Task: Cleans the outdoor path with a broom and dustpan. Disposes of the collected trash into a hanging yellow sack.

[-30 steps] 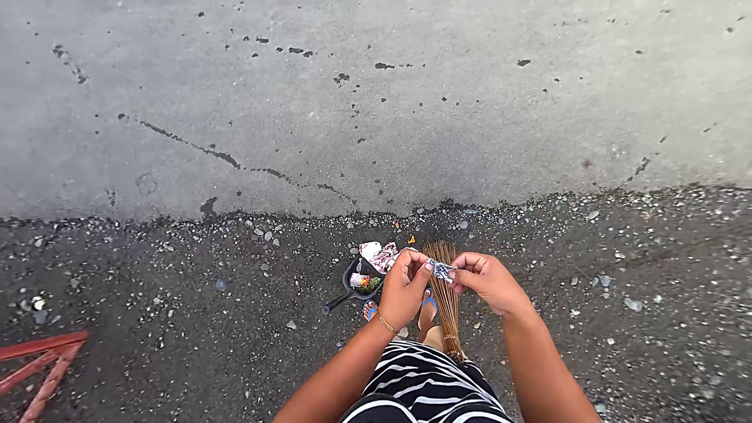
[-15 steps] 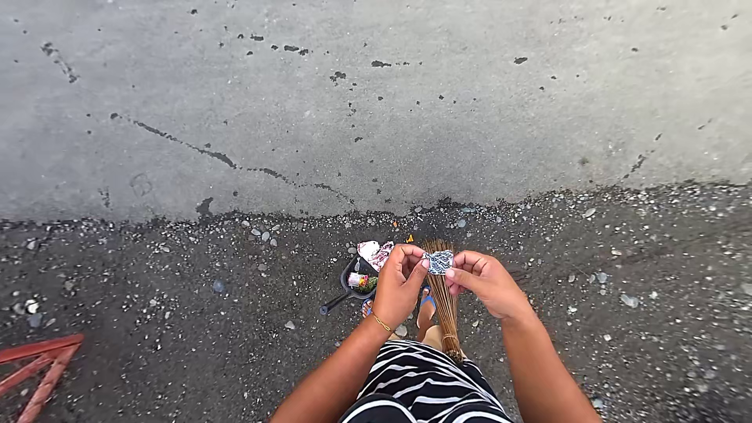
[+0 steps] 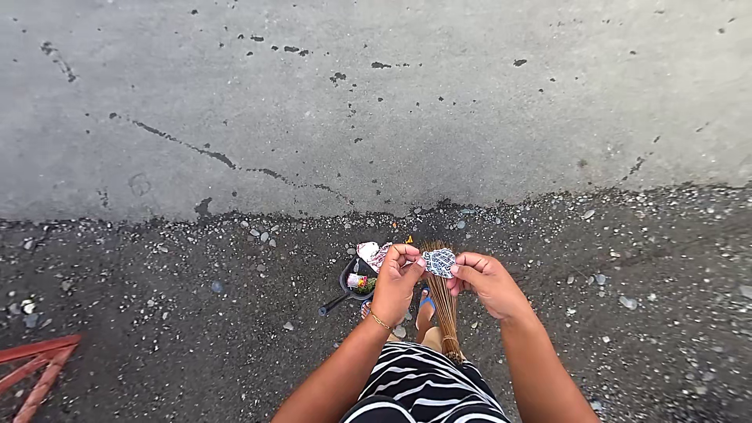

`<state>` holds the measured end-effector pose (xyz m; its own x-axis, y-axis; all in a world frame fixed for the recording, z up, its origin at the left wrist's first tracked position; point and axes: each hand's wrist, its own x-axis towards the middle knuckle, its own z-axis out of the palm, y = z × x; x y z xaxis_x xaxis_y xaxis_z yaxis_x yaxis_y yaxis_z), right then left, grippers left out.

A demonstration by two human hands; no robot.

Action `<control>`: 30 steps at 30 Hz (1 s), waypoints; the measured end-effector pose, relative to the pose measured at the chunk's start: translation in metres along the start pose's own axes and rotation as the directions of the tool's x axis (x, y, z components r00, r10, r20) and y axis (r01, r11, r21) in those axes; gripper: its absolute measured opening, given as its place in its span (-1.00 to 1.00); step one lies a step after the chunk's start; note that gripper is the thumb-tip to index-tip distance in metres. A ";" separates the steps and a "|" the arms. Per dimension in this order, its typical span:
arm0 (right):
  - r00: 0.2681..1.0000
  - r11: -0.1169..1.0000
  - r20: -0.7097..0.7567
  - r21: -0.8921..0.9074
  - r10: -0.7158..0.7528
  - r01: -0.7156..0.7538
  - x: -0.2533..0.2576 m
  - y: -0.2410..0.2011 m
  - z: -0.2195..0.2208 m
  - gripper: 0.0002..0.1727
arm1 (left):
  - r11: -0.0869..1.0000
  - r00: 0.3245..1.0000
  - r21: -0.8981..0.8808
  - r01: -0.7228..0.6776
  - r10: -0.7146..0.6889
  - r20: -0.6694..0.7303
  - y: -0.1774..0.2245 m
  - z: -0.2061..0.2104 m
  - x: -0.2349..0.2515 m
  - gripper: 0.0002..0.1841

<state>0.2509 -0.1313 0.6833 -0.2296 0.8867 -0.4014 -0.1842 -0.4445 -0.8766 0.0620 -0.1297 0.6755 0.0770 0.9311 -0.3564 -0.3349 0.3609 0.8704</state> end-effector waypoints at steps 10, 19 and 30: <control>1.000 0.999 0.003 0.036 -0.005 0.005 0.004 0.004 -0.004 -0.69 | 1.000 0.999 -0.019 -0.005 0.006 0.044 -0.001 0.000 0.003 -0.82; 0.997 0.997 0.031 -0.021 -0.075 0.075 0.006 0.008 -0.007 -0.71 | 0.998 0.998 -0.028 -0.049 0.051 0.046 -0.003 0.000 0.006 -0.81; 0.967 0.966 -0.010 -0.044 -0.256 0.255 0.011 0.008 -0.005 -0.89 | 0.956 0.951 0.099 -0.275 0.256 0.176 -0.004 -0.006 0.005 -0.80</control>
<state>0.2519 -0.1249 0.6707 -0.1654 0.9721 -0.1661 -0.1949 -0.1973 -0.9608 0.0586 -0.1268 0.6684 0.1528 0.9866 -0.0566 -0.2481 0.0938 0.9642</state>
